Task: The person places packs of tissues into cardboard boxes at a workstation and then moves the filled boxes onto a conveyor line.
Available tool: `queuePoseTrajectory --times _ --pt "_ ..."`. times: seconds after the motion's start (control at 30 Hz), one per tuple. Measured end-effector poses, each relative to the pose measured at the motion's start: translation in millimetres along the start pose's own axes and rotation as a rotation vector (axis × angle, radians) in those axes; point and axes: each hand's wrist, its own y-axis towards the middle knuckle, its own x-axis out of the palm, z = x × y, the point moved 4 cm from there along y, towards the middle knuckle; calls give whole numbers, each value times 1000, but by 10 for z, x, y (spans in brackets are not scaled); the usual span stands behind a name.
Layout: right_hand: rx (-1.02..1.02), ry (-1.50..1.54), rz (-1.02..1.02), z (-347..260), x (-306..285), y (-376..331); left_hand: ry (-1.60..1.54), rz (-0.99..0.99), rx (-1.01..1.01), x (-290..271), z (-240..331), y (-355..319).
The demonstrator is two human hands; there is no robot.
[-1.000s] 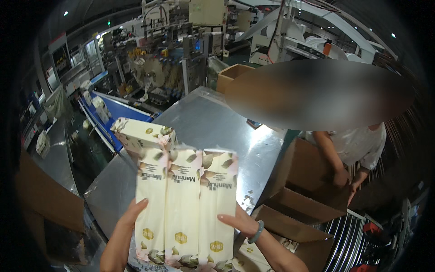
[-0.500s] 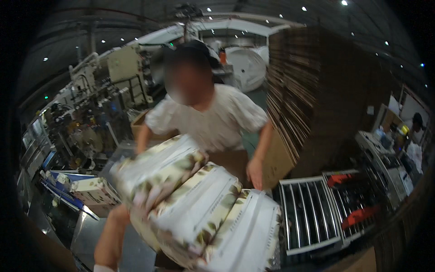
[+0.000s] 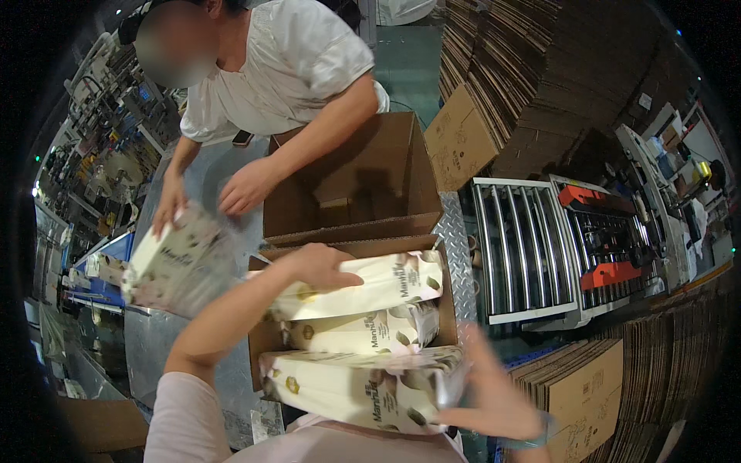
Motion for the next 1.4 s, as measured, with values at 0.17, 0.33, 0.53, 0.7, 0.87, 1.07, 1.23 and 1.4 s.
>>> queuePoseTrajectory --times 0.17,0.33,0.53,0.7,0.87,1.07,1.23,1.4 --pt "354 -726 9 1297 506 918 301 593 138 678 -247 38" --pt "138 -1074 -143 1250 773 1076 453 62 -77 1170 -261 -330" --pt "-65 -838 -362 583 623 1449 207 -98 -219 1406 -316 -356" --pt "-766 82 -478 -1539 871 916 192 -31 -345 1682 -557 -419" --pt "-1249 416 -725 -2259 1047 532 168 64 -352 1772 -607 -318" --pt "-1136 1030 -543 -1772 1235 173 195 94 -334 1721 -508 -344" --pt "-875 906 -674 -1893 1099 132 -62 357 -139 1271 -446 -751" --pt "-858 959 -721 -1802 915 207 -179 1005 -137 644 -388 -1382"
